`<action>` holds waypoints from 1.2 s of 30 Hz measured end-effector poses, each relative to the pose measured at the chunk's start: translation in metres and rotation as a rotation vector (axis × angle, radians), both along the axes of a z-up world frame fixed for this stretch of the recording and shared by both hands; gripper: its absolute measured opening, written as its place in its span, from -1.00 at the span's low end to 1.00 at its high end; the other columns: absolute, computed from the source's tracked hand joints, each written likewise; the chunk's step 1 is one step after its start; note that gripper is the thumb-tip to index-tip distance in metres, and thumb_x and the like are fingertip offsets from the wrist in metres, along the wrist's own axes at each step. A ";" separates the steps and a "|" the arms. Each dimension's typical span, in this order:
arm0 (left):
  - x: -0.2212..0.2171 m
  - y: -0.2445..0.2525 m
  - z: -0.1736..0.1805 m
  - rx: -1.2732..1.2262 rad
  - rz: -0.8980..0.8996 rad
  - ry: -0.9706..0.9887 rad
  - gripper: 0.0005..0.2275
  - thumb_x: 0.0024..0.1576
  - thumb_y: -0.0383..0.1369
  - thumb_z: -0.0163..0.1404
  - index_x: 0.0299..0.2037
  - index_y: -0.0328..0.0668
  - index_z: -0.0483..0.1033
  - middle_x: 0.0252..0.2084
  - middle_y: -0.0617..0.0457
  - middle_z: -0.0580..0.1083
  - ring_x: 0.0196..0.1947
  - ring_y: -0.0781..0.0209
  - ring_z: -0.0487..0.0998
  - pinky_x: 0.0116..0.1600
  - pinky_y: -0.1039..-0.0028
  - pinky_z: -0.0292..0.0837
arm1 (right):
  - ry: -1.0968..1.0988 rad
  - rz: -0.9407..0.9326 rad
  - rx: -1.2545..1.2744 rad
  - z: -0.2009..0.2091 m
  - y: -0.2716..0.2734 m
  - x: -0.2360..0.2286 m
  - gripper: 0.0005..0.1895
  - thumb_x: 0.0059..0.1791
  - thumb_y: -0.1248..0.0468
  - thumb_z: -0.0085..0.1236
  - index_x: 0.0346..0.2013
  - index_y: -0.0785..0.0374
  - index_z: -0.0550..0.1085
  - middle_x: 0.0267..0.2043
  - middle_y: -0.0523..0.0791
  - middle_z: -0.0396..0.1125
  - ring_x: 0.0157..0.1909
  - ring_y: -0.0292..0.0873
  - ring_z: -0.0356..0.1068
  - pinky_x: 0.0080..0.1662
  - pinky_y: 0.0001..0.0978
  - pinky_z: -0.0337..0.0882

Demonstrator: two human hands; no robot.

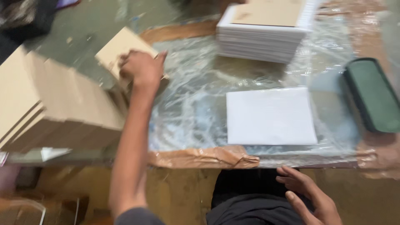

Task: The person places a brown cardboard cover onto a white book block, then uses a green rectangular tool to press and smooth the cover onto the block. This process is repeated for multiple book units, stacking the finished items on the table.

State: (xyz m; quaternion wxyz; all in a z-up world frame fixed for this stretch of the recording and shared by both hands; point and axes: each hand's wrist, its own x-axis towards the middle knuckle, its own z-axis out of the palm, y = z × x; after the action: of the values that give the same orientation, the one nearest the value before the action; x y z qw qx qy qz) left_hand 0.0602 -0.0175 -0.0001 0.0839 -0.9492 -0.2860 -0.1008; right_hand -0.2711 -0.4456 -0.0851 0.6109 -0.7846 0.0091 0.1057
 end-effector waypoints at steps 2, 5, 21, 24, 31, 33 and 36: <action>-0.005 -0.005 0.003 0.006 -0.167 0.073 -0.73 0.19 -0.17 0.02 -0.18 -0.15 0.69 -0.07 -0.15 0.62 -0.06 -0.13 0.64 -0.14 0.11 0.57 | 0.011 -0.029 -0.012 0.014 0.002 0.001 -0.40 -0.06 0.42 0.05 0.32 0.24 0.33 0.23 0.01 0.41 0.27 -0.08 0.46 0.25 -0.20 0.38; -0.022 -0.013 0.013 0.208 -0.300 -0.104 -0.86 0.15 -0.39 0.04 -0.36 -0.12 0.70 -0.30 -0.12 0.63 -0.27 -0.10 0.67 -0.29 0.20 0.56 | 0.030 -0.076 -0.002 0.018 -0.002 0.005 -0.42 -0.04 0.41 0.05 0.31 0.24 0.35 0.20 0.00 0.40 0.25 -0.10 0.48 0.22 -0.22 0.41; -0.213 -0.164 -0.047 -0.166 -1.340 -0.489 -0.77 0.23 -0.55 -0.01 0.05 -0.44 0.58 0.04 -0.24 0.59 0.12 -0.16 0.63 0.01 0.38 0.64 | 0.204 -0.233 0.478 0.004 -0.052 0.068 -0.29 0.14 0.29 -0.02 0.60 0.27 0.08 0.04 0.13 0.44 -0.12 0.01 0.55 -0.21 -0.21 0.57; -0.206 -0.174 -0.071 -0.247 -1.264 -0.421 -0.74 0.22 -0.55 -0.01 0.09 -0.42 0.58 0.07 -0.25 0.59 0.13 -0.17 0.62 -0.13 0.44 0.54 | 0.300 -0.275 0.238 0.013 -0.038 0.084 -0.24 0.11 0.33 0.08 0.62 0.16 0.12 -0.02 0.08 0.40 -0.19 0.00 0.52 -0.24 -0.15 0.58; -0.198 -0.177 -0.084 -0.456 -1.279 -0.163 -0.58 0.13 -0.59 -0.02 0.25 -0.47 0.43 0.27 -0.29 0.44 0.33 -0.16 0.46 0.29 0.21 0.48 | 0.536 -0.252 -0.665 0.059 0.007 0.132 -0.42 0.05 0.24 0.16 0.38 -0.21 0.44 -0.18 -0.14 0.55 -0.22 -0.20 0.53 -0.09 -0.31 0.57; -0.194 -0.173 -0.088 -0.497 -1.291 -0.116 -0.55 0.10 -0.58 0.00 0.26 -0.43 0.43 0.29 -0.25 0.43 0.33 -0.13 0.44 0.32 0.16 0.42 | 0.351 -0.262 -0.695 0.058 0.011 0.134 -0.40 -0.01 0.27 0.17 0.34 -0.23 0.46 -0.16 -0.15 0.53 -0.22 -0.22 0.54 -0.10 -0.28 0.53; -0.194 -0.174 -0.095 -0.525 -1.273 -0.082 -0.56 0.11 -0.60 0.00 0.26 -0.40 0.44 0.30 -0.22 0.43 0.34 -0.11 0.44 0.36 0.18 0.40 | 0.313 -0.233 -0.800 0.052 0.011 0.133 -0.37 -0.02 0.27 0.18 0.35 -0.30 0.45 -0.21 -0.13 0.49 -0.23 -0.18 0.48 -0.09 -0.25 0.49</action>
State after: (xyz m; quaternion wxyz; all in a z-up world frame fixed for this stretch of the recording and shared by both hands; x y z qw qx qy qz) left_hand -0.1338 -0.1913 -0.0949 -0.2351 -0.9167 0.3093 -0.0935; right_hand -0.1378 -0.4344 -0.0334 0.2586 -0.9275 0.2300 0.1416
